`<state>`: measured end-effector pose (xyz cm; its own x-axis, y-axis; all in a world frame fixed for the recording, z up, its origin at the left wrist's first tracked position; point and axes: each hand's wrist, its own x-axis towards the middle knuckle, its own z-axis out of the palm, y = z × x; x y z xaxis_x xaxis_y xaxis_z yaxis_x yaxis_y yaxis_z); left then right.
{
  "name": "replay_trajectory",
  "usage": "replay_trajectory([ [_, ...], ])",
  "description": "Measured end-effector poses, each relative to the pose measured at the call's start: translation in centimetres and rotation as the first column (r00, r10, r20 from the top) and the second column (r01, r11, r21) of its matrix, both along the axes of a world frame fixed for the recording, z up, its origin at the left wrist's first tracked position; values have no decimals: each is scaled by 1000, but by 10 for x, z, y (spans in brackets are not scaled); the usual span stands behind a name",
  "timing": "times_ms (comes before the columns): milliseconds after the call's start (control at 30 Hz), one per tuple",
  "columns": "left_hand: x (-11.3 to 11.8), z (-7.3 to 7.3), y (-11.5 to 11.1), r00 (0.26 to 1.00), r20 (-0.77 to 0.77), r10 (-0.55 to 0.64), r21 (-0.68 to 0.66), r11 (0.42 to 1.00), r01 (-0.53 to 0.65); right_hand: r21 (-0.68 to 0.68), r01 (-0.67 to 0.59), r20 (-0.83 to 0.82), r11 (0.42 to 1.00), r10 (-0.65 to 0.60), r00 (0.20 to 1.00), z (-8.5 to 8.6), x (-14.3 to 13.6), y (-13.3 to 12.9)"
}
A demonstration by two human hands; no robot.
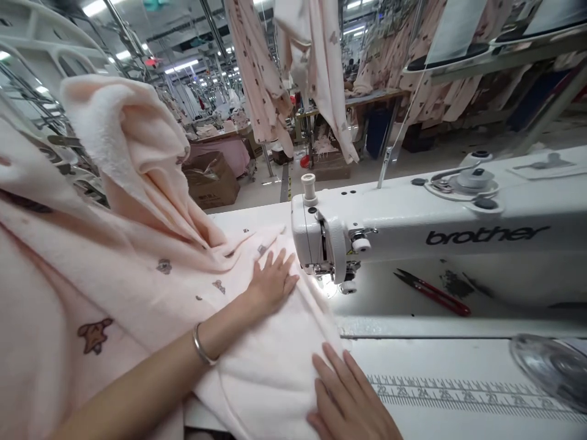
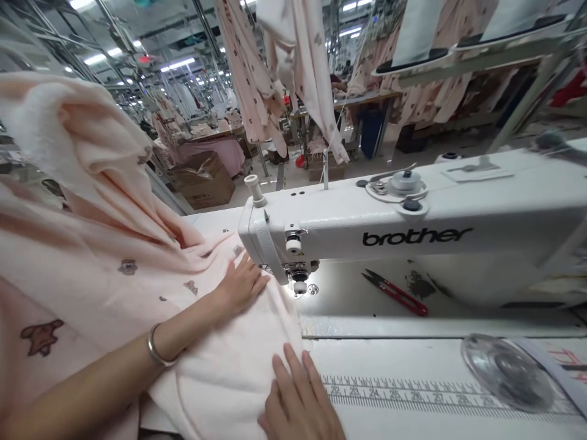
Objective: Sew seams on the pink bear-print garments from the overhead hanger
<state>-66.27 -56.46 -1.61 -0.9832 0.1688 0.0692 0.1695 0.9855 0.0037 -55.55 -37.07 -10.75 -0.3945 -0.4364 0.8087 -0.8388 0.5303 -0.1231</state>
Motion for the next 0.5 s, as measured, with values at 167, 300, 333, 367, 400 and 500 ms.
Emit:
replay_trajectory([
  [167,3,-2,14,996,-35,85,39,996,-84,10,5,15,1000,-5,1000,-1,-5,1],
  [300,3,1,27,993,21,-115,141,984,111,78,11,11,997,-12,1000,-2,-6,4],
  [333,1,0,28,992,19,-121,179,977,116,81,16,37,997,-19,999,1,-6,5],
  [367,-1,-3,28,993,12,-115,221,969,110,82,25,68,996,-31,997,4,-7,5],
  [400,-3,-6,28,994,0,-107,265,959,103,82,34,95,996,-42,995,6,-9,6],
  [500,-6,-18,27,995,-47,-84,420,902,96,81,41,65,996,-47,997,7,-16,6],
])
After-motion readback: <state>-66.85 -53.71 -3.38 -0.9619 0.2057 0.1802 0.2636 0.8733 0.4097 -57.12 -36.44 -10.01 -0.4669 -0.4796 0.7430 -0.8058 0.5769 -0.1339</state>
